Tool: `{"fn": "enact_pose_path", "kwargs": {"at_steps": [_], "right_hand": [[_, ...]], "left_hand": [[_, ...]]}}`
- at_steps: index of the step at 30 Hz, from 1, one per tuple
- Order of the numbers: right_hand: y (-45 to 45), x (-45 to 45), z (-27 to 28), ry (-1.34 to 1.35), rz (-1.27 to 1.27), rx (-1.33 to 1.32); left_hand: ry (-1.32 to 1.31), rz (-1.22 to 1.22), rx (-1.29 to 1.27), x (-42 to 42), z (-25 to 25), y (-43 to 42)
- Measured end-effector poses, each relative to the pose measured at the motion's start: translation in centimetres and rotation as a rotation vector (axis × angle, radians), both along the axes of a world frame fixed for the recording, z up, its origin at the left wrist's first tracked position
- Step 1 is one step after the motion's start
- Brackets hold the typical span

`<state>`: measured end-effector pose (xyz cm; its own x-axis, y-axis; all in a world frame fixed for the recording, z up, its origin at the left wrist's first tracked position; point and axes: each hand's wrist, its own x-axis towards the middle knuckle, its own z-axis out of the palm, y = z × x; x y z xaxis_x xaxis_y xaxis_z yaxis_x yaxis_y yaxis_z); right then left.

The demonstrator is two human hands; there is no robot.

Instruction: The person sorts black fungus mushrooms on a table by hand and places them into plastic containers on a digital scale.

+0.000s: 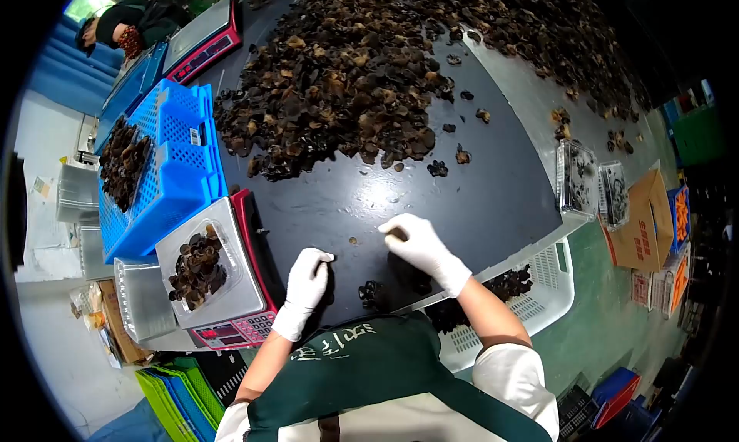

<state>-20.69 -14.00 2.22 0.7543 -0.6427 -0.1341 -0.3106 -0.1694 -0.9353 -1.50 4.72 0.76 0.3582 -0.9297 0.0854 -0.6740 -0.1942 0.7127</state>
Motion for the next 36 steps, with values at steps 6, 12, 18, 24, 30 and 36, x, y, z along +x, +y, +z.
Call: {"fn": "enact_pose_path", "kwargs": {"at_steps": [6,12,18,24,30,36], "right_hand": [[-1.6,-4.8,3.3,-0.318,-0.313,0.878],[3.8,-5.4,4.4,0.067,-0.120,0.143],[3.5,-7.8,2.8,0.101,-0.324,-0.135],[6.2,-7.0,2.3,0.395,-0.097,-0.412],[5.6,-6.8,-0.6,0.198,-0.168,-0.416],[4.4,-4.8,1.4,0.058,-0.163,-0.390]], "left_hand": [[-0.059,-0.149,0.192,0.0,4.1,2.7],[-0.255,-0.304,0.264,-1.6,1.9,5.6],[0.092,-0.225,0.047,-2.2,1.8,3.2],[-0.129,-0.638,0.283,-6.0,3.4,-0.6],[0.414,-0.412,0.072,-5.8,0.3,-1.0],[1.872,0.041,0.126,-3.5,1.3,0.1]]}}
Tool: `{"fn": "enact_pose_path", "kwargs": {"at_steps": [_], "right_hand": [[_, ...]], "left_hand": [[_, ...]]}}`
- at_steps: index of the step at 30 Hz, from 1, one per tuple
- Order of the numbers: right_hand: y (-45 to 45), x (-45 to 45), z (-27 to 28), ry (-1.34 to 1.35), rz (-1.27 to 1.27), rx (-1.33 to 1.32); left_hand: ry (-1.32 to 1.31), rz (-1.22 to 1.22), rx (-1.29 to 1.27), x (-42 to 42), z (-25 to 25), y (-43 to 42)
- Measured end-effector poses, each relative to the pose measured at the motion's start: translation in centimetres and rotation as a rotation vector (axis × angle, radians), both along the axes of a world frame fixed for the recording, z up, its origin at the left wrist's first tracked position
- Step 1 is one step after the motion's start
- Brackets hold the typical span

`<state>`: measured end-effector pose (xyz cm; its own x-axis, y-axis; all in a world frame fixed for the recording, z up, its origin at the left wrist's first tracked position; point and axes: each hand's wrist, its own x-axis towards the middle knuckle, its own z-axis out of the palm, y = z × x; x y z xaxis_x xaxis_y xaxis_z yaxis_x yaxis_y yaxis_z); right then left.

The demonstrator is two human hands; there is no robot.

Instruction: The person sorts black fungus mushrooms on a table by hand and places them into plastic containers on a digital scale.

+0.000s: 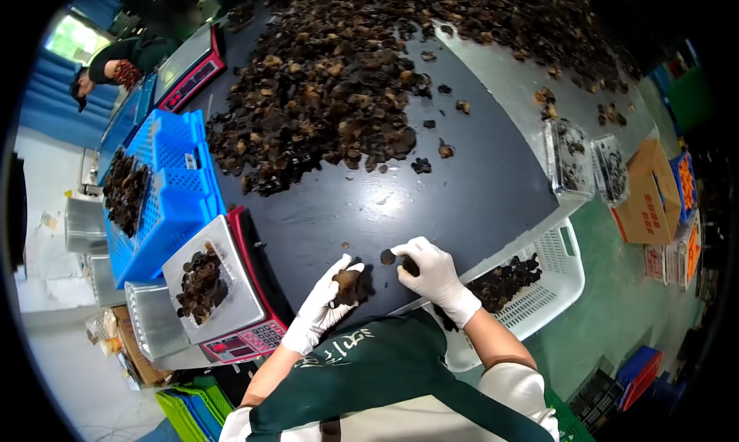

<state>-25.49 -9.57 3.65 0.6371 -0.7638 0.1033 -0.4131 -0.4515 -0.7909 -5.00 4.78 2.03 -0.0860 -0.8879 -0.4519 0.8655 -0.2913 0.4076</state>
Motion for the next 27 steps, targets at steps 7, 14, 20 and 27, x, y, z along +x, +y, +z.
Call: {"fn": "enact_pose_path", "kwargs": {"at_steps": [7,14,20,27], "right_hand": [[-0.4,3.2,-2.5,0.114,0.198,-0.246],[0.5,12.1,2.3,-0.263,0.303,0.463],[5.6,24.6,8.5,-0.409,0.640,0.372],[10.3,31.6,6.9,-0.325,0.817,-0.435]], "left_hand": [[0.036,0.067,-0.125,1.4,4.8,1.7],[-0.636,0.517,-0.114,8.3,12.4,7.0],[-1.713,0.921,0.385,16.6,11.8,11.9],[-2.232,0.536,0.616,19.1,7.3,13.6]]}}
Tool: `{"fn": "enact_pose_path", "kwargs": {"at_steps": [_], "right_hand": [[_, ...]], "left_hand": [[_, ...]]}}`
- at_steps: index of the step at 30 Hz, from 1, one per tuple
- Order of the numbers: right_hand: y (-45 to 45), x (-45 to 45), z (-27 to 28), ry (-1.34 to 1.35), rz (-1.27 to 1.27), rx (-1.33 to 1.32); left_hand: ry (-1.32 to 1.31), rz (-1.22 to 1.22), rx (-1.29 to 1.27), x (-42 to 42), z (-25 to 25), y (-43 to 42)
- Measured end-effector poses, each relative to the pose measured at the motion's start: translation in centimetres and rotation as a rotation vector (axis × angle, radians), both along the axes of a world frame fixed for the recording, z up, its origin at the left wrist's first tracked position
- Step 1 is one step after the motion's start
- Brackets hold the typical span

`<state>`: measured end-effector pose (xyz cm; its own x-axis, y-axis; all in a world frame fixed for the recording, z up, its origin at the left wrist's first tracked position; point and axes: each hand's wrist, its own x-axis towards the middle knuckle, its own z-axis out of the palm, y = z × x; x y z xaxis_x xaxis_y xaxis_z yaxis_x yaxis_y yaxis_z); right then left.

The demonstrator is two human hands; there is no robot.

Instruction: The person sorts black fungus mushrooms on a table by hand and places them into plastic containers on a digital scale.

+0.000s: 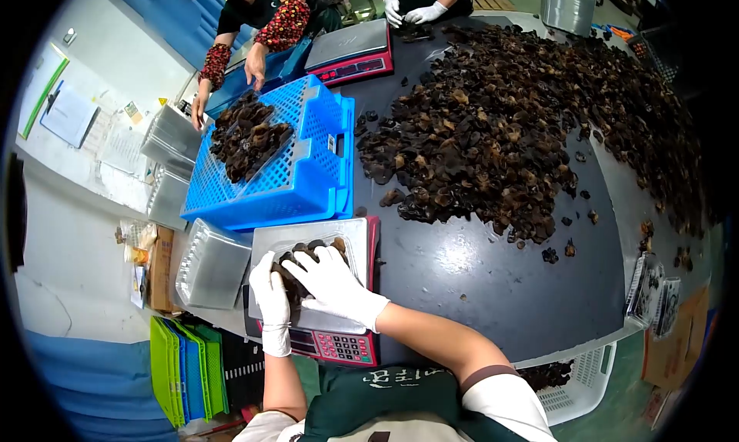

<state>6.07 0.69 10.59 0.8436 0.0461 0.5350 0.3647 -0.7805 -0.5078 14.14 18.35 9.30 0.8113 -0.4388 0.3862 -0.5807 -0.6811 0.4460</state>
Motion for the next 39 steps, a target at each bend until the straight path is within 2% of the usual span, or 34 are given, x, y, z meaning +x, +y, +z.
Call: {"fn": "enact_pose_path", "kwargs": {"at_steps": [2,3,6,7,8,10,12,14,16,17,19,20,21,22,24,25,26,27,28,30,32,34,35,36,37,39], "right_hand": [[-0.3,-0.5,0.5,0.037,0.010,0.009],[-1.1,-1.4,2.2,0.212,0.057,0.016],[-3.5,-2.9,2.3,0.031,0.052,0.231],[-4.6,-3.6,3.7,0.160,0.104,0.440],[-5.1,-4.2,2.5,0.045,0.045,0.491],[-6.5,-6.5,2.3,0.224,-0.093,0.696],[-8.4,-8.1,-1.2,0.143,-0.234,0.606],[-9.7,-10.5,-5.2,0.189,-0.387,0.374],[-10.4,-13.4,-8.7,0.315,-0.370,0.058],[-10.0,-15.2,-10.3,0.310,-0.395,-0.112],[-9.3,-18.6,-9.9,0.428,-0.346,-0.193],[-9.1,-20.4,-10.1,0.499,-0.312,-0.198],[-9.1,-22.2,-9.7,0.570,-0.277,-0.233],[-9.0,-24.4,-9.2,0.532,-0.274,-0.168],[-9.3,-28.6,-8.0,0.784,-0.179,-0.257],[-9.2,-31.4,-8.6,0.822,-0.147,-0.266],[-9.4,-33.5,-7.9,1.006,-0.057,-0.276],[-9.9,-34.1,-6.0,1.353,0.046,-0.163],[-10.1,-36.1,-6.3,1.520,0.104,-0.034],[-10.3,-38.8,-7.4,1.625,0.150,0.018],[-11.6,-37.9,-5.0,1.526,0.029,0.165],[-13.2,-36.4,-4.0,1.255,-0.117,0.163],[-14.2,-35.0,-2.6,1.124,-0.218,0.211],[-15.2,-34.5,-3.9,0.798,-0.281,0.288],[-16.6,-32.7,-2.6,0.845,-0.378,0.192],[-19.7,-30.3,-4.2,0.623,-0.521,0.168]], "left_hand": [[0.196,-0.005,-0.479,0.2,-1.1,0.3],[0.331,0.029,-0.646,0.5,-1.5,0.6],[0.280,0.070,-0.535,0.4,0.0,1.7],[0.346,0.044,-0.680,0.7,-0.3,2.3],[0.409,0.015,-0.826,1.1,-0.8,2.8],[0.441,-0.026,-0.991,1.5,-0.9,3.7],[0.367,0.073,-1.046,1.1,-0.1,4.0],[0.217,0.104,-1.033,-0.2,1.1,3.5],[0.054,0.167,-0.877,-2.9,3.0,1.1],[-0.004,0.124,-0.821,-3.9,3.0,0.4],[-0.028,-0.066,-0.712,-7.3,3.6,-2.7],[-0.025,-0.102,-0.543,-9.2,3.4,-4.3],[-0.022,-0.275,-0.319,-11.3,4.5,-6.5],[0.109,-0.507,-0.277,-12.3,2.8,-7.4],[0.237,-0.715,-0.144,-16.0,1.0,-10.9],[0.363,-0.810,-0.073,-17.0,-0.8,-12.0],[0.363,-0.794,-0.022,-18.0,-1.8,-13.4],[0.301,-0.718,0.054,-18.4,-3.2,-14.7],[0.238,-0.639,0.129,-18.4,-4.5,-16.1],[0.155,-0.449,0.304,-17.8,-6.7,-18.8],[0.091,-0.409,0.362,-17.7,-9.5,-20.1],[0.080,-0.589,0.465,-19.6,-11.0,-20.4],[0.087,-0.807,0.368,-21.1,-10.1,-20.1],[0.097,-0.991,0.371,-22.8,-8.3,-20.4],[0.233,-1.257,0.293,-24.2,-7.1,-20.3],[0.362,-1.812,0.190,-26.9,-11.0,-19.2]]}}
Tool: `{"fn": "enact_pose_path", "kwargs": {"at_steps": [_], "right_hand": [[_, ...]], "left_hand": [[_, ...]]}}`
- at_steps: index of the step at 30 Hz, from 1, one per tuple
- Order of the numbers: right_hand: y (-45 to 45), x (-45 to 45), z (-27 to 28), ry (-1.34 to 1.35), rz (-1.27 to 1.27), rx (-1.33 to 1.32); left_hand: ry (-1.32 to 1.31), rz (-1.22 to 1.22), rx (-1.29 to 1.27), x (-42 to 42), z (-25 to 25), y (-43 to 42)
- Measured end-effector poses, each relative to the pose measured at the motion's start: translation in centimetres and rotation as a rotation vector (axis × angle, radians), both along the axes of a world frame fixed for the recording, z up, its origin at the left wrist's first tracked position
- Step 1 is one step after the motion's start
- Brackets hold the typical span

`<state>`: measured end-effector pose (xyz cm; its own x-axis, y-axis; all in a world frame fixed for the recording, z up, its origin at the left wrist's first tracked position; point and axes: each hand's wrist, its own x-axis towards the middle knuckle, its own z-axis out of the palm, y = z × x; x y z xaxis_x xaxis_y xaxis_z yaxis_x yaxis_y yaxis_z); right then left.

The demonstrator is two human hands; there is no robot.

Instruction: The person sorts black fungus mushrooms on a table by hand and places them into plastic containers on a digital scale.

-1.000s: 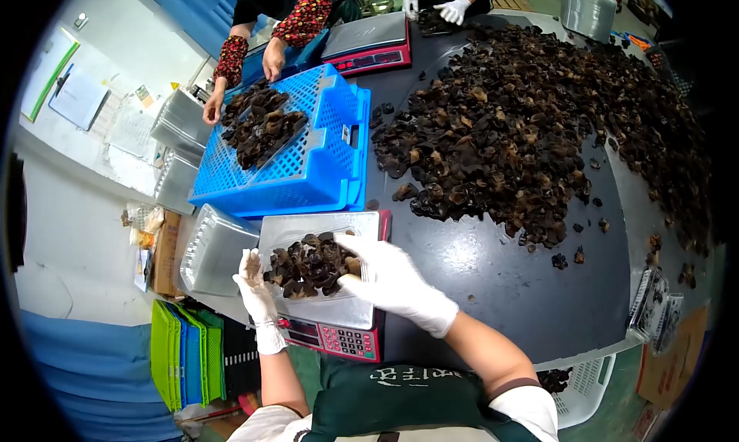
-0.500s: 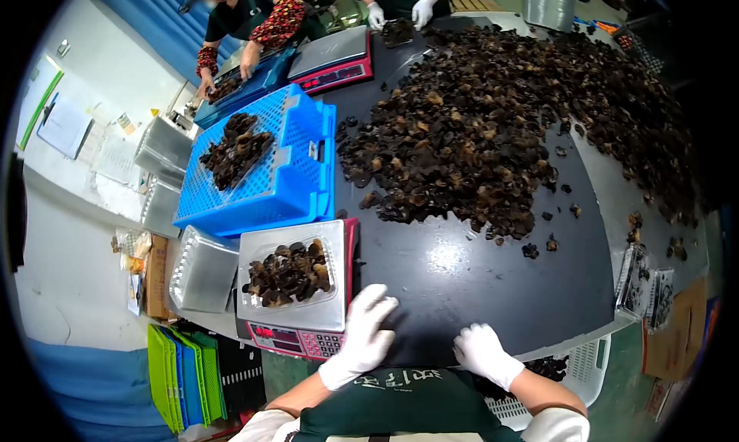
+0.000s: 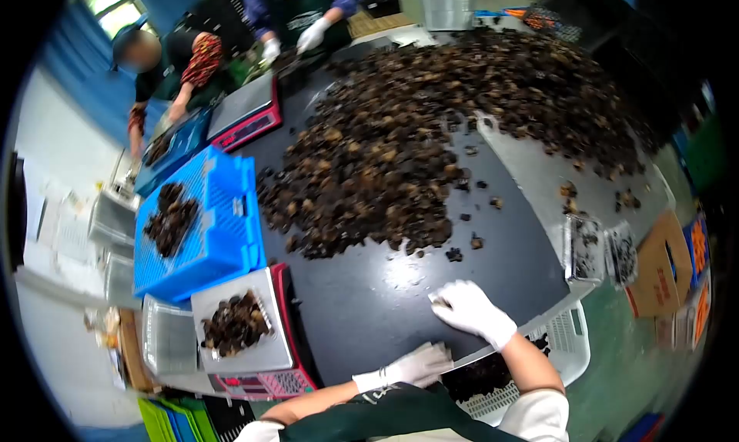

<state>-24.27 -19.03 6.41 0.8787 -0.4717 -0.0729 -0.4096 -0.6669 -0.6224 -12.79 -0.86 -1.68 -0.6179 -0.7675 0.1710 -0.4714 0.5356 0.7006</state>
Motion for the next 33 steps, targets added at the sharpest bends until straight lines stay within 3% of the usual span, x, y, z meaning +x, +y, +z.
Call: {"fn": "enact_pose_path", "kwargs": {"at_steps": [1,3,5,7,9,11,12,15,19,22,24,27,29,33], "right_hand": [[-1.8,1.5,0.7,-0.033,-0.052,0.031],[-5.5,4.4,-1.9,-0.276,-0.216,-0.016],[-9.0,7.2,-2.5,-0.400,-0.329,-0.140],[-11.3,9.8,-5.4,-0.371,-0.539,-0.329],[-10.4,12.2,-7.7,-0.334,-0.634,-0.732],[-7.7,13.9,-7.4,-0.360,-0.577,-0.613],[-6.5,14.2,-5.4,-0.388,-0.416,-0.394],[-1.2,14.0,-4.2,-0.317,-0.034,-0.293],[5.2,11.4,-5.8,-0.331,0.354,-0.261],[5.4,8.8,-5.1,-0.400,0.387,-0.211],[5.0,6.6,-4.1,-0.464,0.204,-0.247],[4.9,3.3,-4.2,-0.345,0.005,-0.245],[6.2,1.6,-4.8,-0.326,0.070,-0.230],[8.7,0.4,-4.3,-0.370,0.215,-0.190]], "left_hand": [[0.132,-0.094,0.167,-0.8,-2.2,1.4],[0.123,-0.005,0.344,0.8,1.5,0.4],[0.210,0.315,0.094,2.5,1.8,0.7],[0.182,0.631,0.060,4.7,4.0,0.2],[0.198,0.892,-0.009,6.9,4.2,-0.4],[0.215,1.092,-0.031,9.3,3.8,-0.6],[0.188,1.162,-0.067,10.6,3.3,-0.6],[0.194,1.309,-0.018,12.8,2.9,-1.2],[-0.055,1.223,-0.075,13.2,1.3,-2.4],[-0.429,0.945,-0.140,12.9,0.4,-1.2],[-0.410,0.899,-0.089,11.0,2.8,-0.1],[-0.378,0.740,-0.028,9.2,4.0,2.7],[-0.352,0.667,-0.038,9.0,3.5,4.9],[-0.177,0.971,-0.095,9.0,5.1,6.9]]}}
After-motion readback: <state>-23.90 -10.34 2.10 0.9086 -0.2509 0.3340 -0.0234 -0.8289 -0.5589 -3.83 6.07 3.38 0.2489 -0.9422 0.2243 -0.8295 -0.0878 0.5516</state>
